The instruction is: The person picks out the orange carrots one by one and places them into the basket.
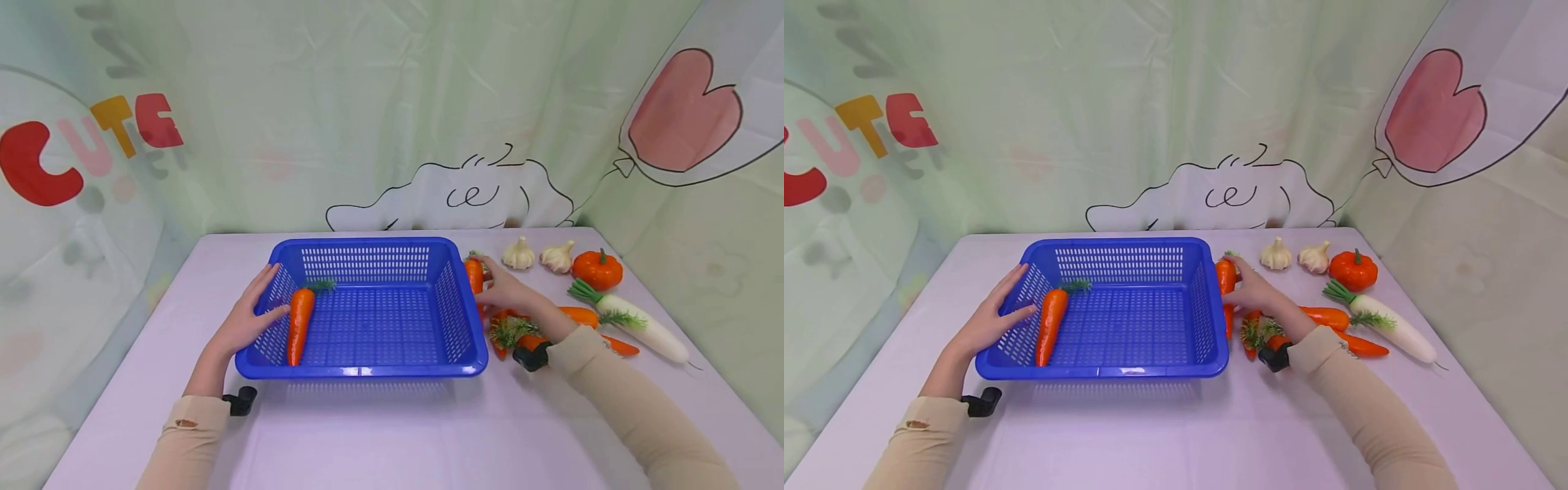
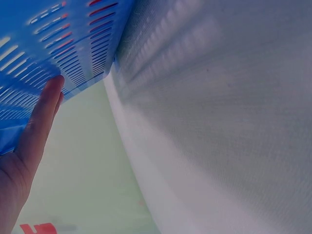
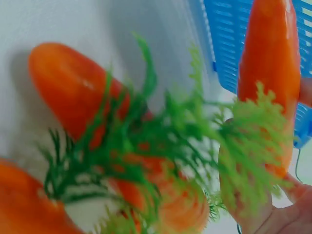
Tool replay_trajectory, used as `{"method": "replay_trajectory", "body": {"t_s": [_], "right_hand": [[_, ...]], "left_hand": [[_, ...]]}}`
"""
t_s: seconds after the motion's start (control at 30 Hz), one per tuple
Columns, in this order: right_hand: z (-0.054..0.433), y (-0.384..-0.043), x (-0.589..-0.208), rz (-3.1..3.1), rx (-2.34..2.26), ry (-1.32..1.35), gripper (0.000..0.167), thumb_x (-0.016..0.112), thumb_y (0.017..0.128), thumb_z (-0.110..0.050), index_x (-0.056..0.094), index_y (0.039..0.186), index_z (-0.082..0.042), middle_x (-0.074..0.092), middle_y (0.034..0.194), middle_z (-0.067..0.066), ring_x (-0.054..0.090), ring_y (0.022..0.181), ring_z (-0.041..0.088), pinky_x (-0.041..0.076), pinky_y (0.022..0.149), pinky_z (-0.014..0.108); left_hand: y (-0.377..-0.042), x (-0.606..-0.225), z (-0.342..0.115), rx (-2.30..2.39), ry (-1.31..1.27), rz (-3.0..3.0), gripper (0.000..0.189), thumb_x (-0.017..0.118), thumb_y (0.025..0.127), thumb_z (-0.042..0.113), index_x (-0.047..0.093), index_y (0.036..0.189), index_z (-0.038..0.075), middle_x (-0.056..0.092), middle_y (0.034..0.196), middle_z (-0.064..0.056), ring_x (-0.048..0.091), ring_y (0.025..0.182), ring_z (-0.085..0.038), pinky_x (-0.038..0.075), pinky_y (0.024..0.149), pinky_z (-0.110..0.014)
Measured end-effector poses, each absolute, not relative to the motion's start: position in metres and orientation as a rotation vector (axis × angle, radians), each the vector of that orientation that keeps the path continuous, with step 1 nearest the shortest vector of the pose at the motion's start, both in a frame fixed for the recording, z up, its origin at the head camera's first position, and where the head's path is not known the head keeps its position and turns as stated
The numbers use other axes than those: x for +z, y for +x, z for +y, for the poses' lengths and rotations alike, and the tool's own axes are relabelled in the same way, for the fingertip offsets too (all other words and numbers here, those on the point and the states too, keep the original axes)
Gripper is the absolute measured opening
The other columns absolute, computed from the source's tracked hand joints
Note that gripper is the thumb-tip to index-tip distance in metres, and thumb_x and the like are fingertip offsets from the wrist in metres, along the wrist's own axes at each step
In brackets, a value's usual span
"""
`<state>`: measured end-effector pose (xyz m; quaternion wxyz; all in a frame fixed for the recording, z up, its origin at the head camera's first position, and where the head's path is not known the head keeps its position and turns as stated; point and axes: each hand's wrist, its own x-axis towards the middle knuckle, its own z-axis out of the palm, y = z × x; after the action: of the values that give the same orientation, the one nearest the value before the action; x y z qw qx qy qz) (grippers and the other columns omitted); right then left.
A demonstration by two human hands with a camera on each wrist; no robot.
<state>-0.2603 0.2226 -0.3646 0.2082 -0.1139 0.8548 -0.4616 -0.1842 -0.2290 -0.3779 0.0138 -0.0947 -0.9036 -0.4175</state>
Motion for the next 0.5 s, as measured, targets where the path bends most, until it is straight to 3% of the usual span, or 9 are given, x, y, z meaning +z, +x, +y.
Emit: {"method": "replay_trajectory", "body": {"t_s": [0.27, 0.5], "right_hand": [[0.231, -0.255, -0.350, 2.382, -1.298, -0.308, 0.093, 0.068, 0.081, -0.011, 0.002, 0.147, -0.013, 0.017, 0.133, 0.036, 0.050, 0.100, 0.048, 0.055, 0.067, 0.045], [0.235, -0.250, -0.336, 2.405, -1.293, -0.293, 0.094, 0.069, 0.081, -0.014, 0.003, 0.147, -0.016, 0.017, 0.136, 0.036, 0.046, 0.106, 0.052, 0.053, 0.071, 0.049]], "left_hand": [[-0.185, -0.379, -0.230, -1.304, -0.307, -2.807, 0.076, 0.058, 0.087, 0.026, 0.014, 0.148, 0.021, 0.005, 0.153, -0.011, 0.008, 0.137, -0.039, 0.018, 0.096, -0.069], [-0.184, -0.378, -0.230, -1.314, -0.314, -2.803, 0.076, 0.058, 0.087, 0.025, 0.014, 0.148, 0.021, 0.005, 0.153, -0.012, 0.008, 0.136, -0.039, 0.018, 0.096, -0.069]]}}
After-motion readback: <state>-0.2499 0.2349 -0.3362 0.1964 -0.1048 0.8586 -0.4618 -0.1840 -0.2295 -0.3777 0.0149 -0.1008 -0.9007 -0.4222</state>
